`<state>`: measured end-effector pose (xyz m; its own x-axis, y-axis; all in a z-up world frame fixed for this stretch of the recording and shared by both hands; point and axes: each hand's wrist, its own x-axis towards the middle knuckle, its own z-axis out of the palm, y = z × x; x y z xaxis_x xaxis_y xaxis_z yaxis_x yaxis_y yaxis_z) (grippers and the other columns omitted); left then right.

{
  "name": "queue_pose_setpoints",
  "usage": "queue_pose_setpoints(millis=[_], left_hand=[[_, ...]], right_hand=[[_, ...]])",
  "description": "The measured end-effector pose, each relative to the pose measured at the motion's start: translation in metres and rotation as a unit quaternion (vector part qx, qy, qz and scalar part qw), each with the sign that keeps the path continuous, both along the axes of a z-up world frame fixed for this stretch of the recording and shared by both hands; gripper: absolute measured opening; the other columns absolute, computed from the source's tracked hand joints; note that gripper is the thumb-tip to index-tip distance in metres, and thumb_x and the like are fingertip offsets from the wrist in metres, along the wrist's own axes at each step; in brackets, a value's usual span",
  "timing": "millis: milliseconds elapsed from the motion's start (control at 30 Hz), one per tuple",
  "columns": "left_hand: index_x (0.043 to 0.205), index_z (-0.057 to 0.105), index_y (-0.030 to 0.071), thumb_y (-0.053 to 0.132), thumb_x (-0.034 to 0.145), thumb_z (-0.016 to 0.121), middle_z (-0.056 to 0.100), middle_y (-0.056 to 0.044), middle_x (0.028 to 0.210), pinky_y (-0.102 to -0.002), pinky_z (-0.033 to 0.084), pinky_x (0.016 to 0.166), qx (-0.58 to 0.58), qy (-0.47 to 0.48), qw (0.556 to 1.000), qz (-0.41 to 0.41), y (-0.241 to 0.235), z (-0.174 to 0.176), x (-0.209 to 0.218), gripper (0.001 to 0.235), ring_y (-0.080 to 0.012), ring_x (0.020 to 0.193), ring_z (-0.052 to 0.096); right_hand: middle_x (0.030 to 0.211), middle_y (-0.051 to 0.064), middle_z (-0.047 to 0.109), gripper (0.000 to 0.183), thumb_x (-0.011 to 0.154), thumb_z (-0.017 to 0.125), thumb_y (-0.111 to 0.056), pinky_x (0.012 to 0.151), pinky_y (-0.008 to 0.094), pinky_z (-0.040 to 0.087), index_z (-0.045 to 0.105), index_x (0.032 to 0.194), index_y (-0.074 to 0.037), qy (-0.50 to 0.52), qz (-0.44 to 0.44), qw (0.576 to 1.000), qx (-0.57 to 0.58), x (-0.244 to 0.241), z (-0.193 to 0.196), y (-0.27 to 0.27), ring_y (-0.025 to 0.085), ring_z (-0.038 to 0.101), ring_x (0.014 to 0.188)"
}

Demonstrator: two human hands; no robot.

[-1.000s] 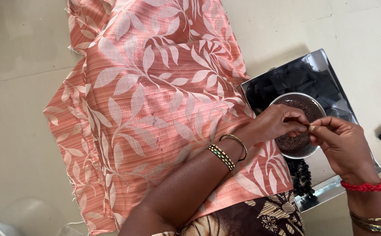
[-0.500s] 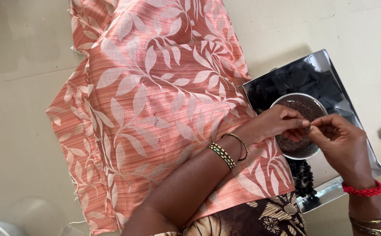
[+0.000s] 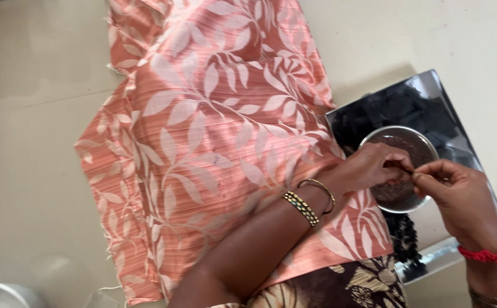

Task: The person sorts and cleans small seeds or grains in a bowl by hand.

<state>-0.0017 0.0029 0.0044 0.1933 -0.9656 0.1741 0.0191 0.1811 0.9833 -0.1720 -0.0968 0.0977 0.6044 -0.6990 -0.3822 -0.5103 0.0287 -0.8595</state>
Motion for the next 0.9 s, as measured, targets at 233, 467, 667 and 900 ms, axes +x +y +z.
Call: queue_pose_setpoints(millis=[233,467,667,900], left_hand=[[0.113,0.073,-0.003,0.020,0.101,0.068,0.077,-0.009,0.096,-0.031,0.064,0.077,0.084,0.304,0.944,-0.098,-0.004,-0.008,-0.002,0.027,-0.0165,0.082,0.075],[0.108,0.073,-0.005,0.022,0.102,0.067,0.076,-0.013,0.094,-0.030,0.063,0.074,0.108,0.336,0.925,-0.144,-0.001,-0.011,0.003,0.027,-0.0175,0.079,0.074],[0.104,0.072,-0.006,0.007,0.097,0.071,0.075,-0.010,0.091,-0.029,0.063,0.073,0.050,0.245,0.964,-0.093,-0.002,-0.009,0.003,0.015,-0.0149,0.080,0.072],[0.103,0.069,-0.005,-0.007,0.093,0.067,0.074,-0.008,0.093,-0.028,0.061,0.075,0.020,0.186,0.980,-0.074,-0.002,-0.007,0.000,0.010,-0.0129,0.084,0.071]], right_hand=[[0.083,0.008,0.068,0.014,0.094,0.073,-0.003,0.064,0.021,0.046,0.071,0.105,0.005,0.006,0.014,1.000,-0.014,0.004,0.014,0.006,0.011,0.061,0.072],[0.087,0.005,0.072,0.015,0.091,0.072,-0.004,0.067,0.021,0.052,0.072,0.105,0.001,0.035,0.064,0.995,-0.062,0.009,0.023,0.011,0.008,0.066,0.078],[0.085,0.006,0.071,0.013,0.091,0.073,-0.003,0.065,0.021,0.049,0.072,0.103,0.002,0.017,0.045,0.999,-0.019,0.008,0.011,0.008,0.009,0.063,0.075],[0.081,0.008,0.069,0.012,0.091,0.072,-0.002,0.063,0.022,0.048,0.072,0.102,0.003,0.013,0.016,1.000,0.021,0.004,0.002,0.003,0.011,0.062,0.071]])
